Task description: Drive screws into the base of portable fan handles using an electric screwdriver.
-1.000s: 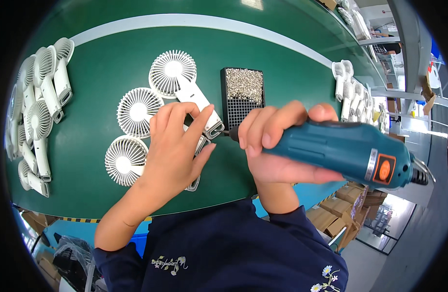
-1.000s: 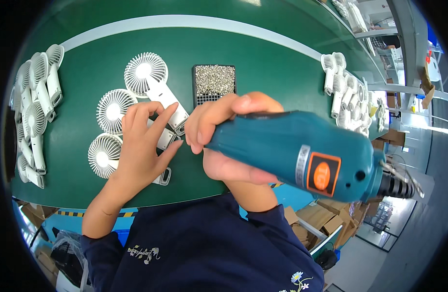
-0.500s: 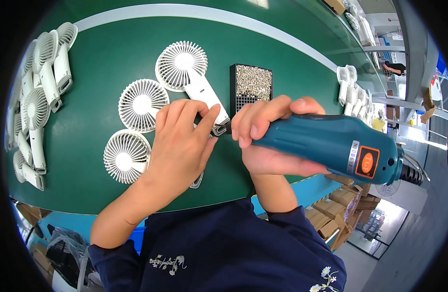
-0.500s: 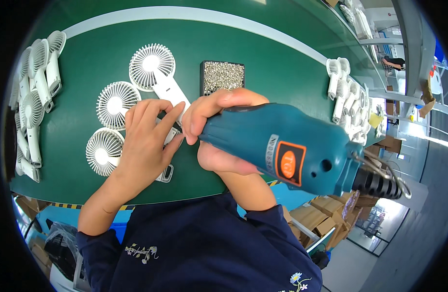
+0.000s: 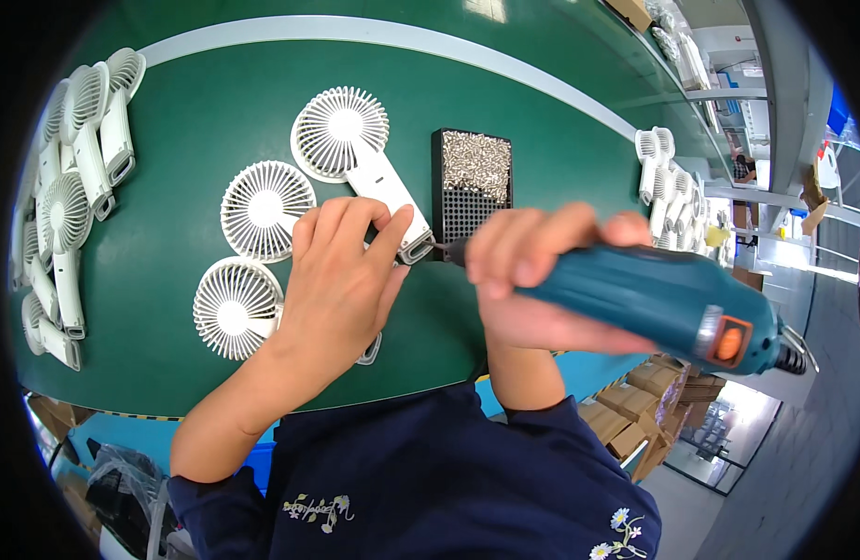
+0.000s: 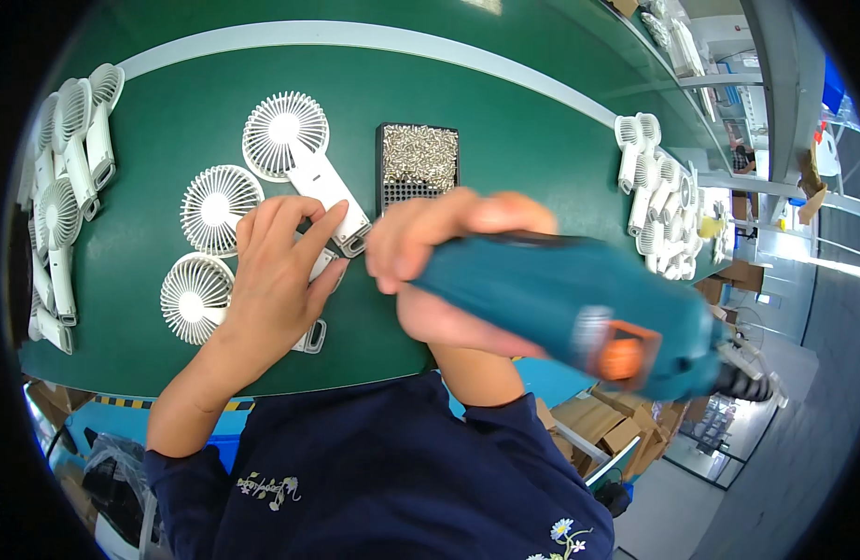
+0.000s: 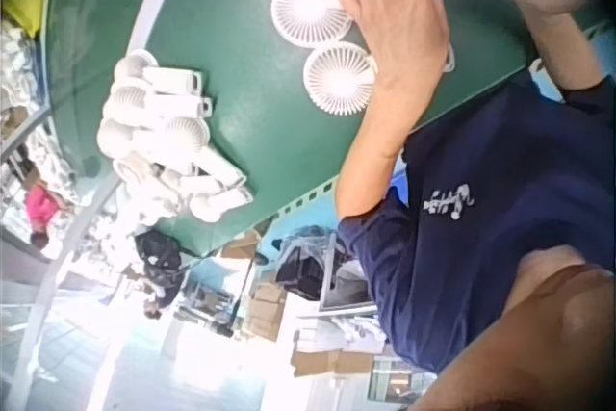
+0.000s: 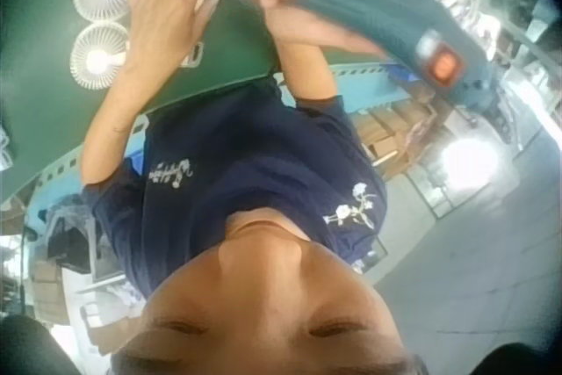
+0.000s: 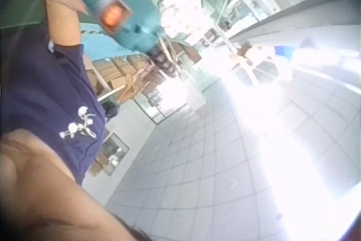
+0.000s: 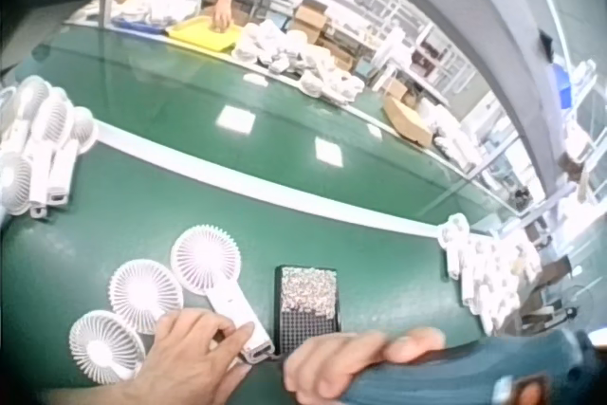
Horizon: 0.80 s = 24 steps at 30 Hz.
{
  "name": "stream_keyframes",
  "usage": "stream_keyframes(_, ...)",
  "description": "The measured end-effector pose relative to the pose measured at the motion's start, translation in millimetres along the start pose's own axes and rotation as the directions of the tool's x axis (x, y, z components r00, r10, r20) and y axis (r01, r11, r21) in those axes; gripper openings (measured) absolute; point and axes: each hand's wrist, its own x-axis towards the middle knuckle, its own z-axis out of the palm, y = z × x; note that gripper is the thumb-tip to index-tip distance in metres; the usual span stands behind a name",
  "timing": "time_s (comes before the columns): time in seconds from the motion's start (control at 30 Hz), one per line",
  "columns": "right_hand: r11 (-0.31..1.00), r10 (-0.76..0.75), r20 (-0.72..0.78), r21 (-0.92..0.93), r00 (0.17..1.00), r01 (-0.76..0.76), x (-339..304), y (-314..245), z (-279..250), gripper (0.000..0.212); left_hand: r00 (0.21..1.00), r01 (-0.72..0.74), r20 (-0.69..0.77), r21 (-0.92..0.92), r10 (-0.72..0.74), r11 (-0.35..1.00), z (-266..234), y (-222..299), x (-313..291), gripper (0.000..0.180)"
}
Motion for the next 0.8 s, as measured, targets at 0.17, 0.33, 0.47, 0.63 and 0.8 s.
stream_keyframes(0.17, 0.951, -0.150, -0.223, -0.298, 0.963, 0.079, 19, -17, -31, 0.081, 0.999, 0.023, 0.038, -0.017, -0.022, 1.000, -1, 1, -1, 0.054)
stream_keyframes(0.33, 0.917, -0.154, -0.327, -0.398, 0.932, 0.012, 12, -17, -56, 0.082, 0.994, 0.016, 0.106, -0.018, -0.014, 1.000, 2, 4, 1, 0.058)
stream_keyframes(0.47, 0.876, -0.145, -0.362, -0.479, 0.921, -0.050, 9, -21, -59, 0.083, 0.993, 0.014, 0.119, 0.006, -0.014, 1.000, 1, 5, 0, 0.059)
stream_keyframes(0.63, 0.867, -0.141, -0.417, -0.490, 0.898, -0.092, 4, -20, -63, 0.085, 0.992, -0.009, 0.129, 0.033, 0.005, 0.999, 0, 6, 0, 0.052)
stream_keyframes(0.8, 0.898, -0.105, -0.469, -0.423, 0.877, -0.119, 3, -16, -66, 0.093, 0.992, -0.004, 0.129, 0.034, -0.001, 0.999, 0, 3, 2, 0.052)
